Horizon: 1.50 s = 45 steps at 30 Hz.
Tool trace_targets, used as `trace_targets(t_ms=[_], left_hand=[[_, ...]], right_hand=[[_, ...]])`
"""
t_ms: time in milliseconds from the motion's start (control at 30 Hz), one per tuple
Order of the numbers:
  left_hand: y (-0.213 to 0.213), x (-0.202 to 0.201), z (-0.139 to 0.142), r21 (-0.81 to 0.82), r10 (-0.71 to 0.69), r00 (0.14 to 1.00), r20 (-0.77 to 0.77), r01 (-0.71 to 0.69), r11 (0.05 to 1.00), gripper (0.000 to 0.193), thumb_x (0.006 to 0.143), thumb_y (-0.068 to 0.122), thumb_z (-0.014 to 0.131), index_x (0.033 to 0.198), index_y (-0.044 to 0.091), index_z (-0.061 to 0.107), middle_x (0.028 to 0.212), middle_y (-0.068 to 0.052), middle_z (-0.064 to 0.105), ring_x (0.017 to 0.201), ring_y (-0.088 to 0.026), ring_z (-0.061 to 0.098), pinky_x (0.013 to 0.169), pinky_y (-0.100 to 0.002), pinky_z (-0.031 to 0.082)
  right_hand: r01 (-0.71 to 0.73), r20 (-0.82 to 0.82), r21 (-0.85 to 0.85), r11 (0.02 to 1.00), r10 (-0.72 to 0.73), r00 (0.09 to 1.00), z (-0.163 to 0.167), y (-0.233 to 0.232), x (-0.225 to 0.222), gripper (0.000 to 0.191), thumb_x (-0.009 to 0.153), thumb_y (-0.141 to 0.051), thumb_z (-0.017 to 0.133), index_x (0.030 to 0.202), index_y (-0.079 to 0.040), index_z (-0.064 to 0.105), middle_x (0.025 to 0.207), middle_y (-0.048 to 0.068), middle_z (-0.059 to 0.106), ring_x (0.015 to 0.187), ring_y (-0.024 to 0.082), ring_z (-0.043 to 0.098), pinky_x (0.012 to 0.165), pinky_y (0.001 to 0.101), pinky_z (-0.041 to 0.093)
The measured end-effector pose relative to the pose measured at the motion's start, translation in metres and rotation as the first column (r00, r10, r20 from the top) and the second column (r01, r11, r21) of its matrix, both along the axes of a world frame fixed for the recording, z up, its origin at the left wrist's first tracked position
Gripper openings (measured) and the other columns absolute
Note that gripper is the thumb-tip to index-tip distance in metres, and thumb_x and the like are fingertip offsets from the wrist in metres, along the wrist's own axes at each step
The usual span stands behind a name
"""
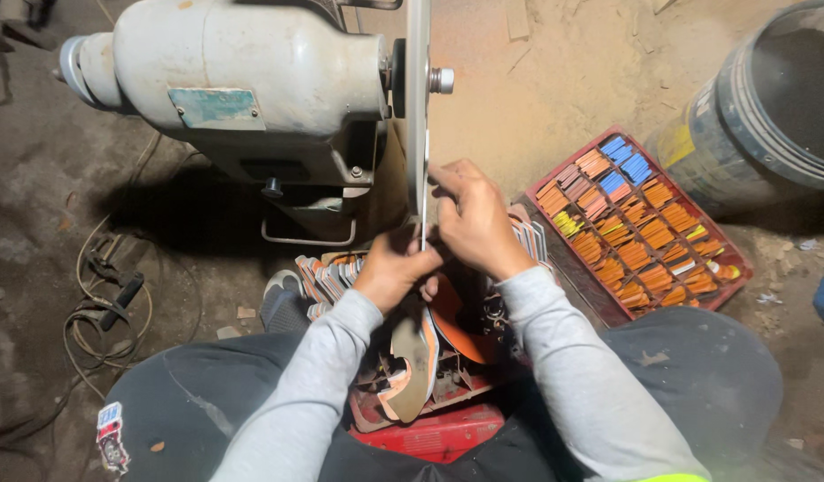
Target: The person repeatedly grinds the edges of shoe sole inserts against a bench grinder wheel, handling them one at a time and placing them into a red tray. The person also briefly organizes a stack of inserts in the tray.
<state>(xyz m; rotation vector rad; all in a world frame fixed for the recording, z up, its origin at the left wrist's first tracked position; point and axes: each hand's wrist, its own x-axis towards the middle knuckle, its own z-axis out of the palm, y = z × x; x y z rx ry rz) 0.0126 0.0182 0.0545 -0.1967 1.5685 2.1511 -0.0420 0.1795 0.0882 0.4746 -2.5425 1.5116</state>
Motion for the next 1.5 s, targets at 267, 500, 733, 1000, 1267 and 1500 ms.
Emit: trace_targets(t_ms=[267, 500, 733, 1000, 1267, 1500], left_hand=[[-0.007, 0.003, -0.02, 0.062, -0.097, 0.993, 0.065, 0.093, 0.994, 0.02, 0.09, 0.006, 0.069, 0.104, -0.004, 0.058, 0.075, -0.01, 0.063, 0.056, -0.017, 0.065, 0.049, -0.031, 0.055], [0.012, 0.053, -0.021, -0.258, -0.017, 0.986, 0.166, 0.061, 0.964, 0.046, 0.082, 0.005, 0.073, 0.123, 0.0, 0.054, 0.083, -0.008, 0.068, 0.049, -0.016, 0.063, 0.042, -0.032, 0.051], [0.009, 0.02, 0.003, -0.195, -0.03, 0.999, 0.042, 0.038, 0.98, 0.047, 0.085, 0.006, 0.072, 0.127, -0.002, 0.054, 0.08, -0.009, 0.07, 0.05, -0.015, 0.064, 0.044, -0.03, 0.053], [-0.004, -0.005, 0.004, -0.053, -0.045, 0.999, -0.009, 0.045, 0.998, 0.032, 0.087, 0.002, 0.07, 0.115, -0.01, 0.059, 0.068, -0.006, 0.062, 0.048, -0.013, 0.06, 0.042, -0.029, 0.049], [-0.008, 0.05, -0.03, -0.8, -0.225, 0.862, -0.454, -0.284, 0.528, 0.061, 0.074, 0.019, 0.086, 0.125, -0.002, 0.06, 0.092, -0.023, 0.072, 0.084, -0.04, 0.072, 0.076, -0.046, 0.057], [-0.006, 0.053, -0.024, -0.849, -0.244, 0.891, -0.383, -0.235, 0.474, 0.061, 0.074, 0.024, 0.087, 0.124, -0.001, 0.062, 0.1, -0.026, 0.072, 0.092, -0.043, 0.071, 0.083, -0.047, 0.057]], right_hand=[[0.029, -0.059, 0.086, 0.996, -0.024, 0.998, -0.019, -0.006, 0.003, 0.046, 0.076, 0.006, 0.05, 0.117, 0.006, 0.071, 0.097, 0.024, 0.063, 0.093, 0.04, 0.065, 0.086, 0.0445, 0.053], [-0.204, 0.376, 0.296, 0.933, 0.083, 0.923, 0.002, 0.021, 0.019, 0.036, 0.083, -0.005, 0.056, 0.112, -0.005, 0.078, 0.095, 0.024, 0.07, 0.09, 0.035, 0.071, 0.087, 0.0415, 0.055], [-0.065, 0.146, 0.182, 0.981, 0.039, 0.988, 0.023, 0.014, 0.018, 0.038, 0.081, -0.002, 0.052, 0.112, 0.0, 0.074, 0.103, 0.016, 0.074, 0.094, 0.029, 0.072, 0.083, 0.0394, 0.055], [0.019, -0.052, -0.002, 1.0, -0.019, 0.998, 0.004, -0.005, 0.0, 0.045, 0.078, 0.005, 0.048, 0.117, 0.005, 0.071, 0.103, 0.021, 0.067, 0.096, 0.033, 0.07, 0.089, 0.0364, 0.055], [-0.28, 0.412, 0.111, 0.954, 0.212, 0.886, 0.008, 0.047, 0.017, 0.027, 0.082, -0.001, 0.056, 0.097, 0.0, 0.079, 0.09, 0.013, 0.078, 0.086, 0.022, 0.071, 0.08, 0.033, 0.054], [-0.315, 0.444, -0.093, 0.945, 0.322, 0.836, 0.018, 0.058, 0.02, 0.028, 0.089, -0.004, 0.055, 0.107, -0.001, 0.076, 0.092, 0.003, 0.08, 0.084, 0.007, 0.068, 0.079, 0.027, 0.055]])
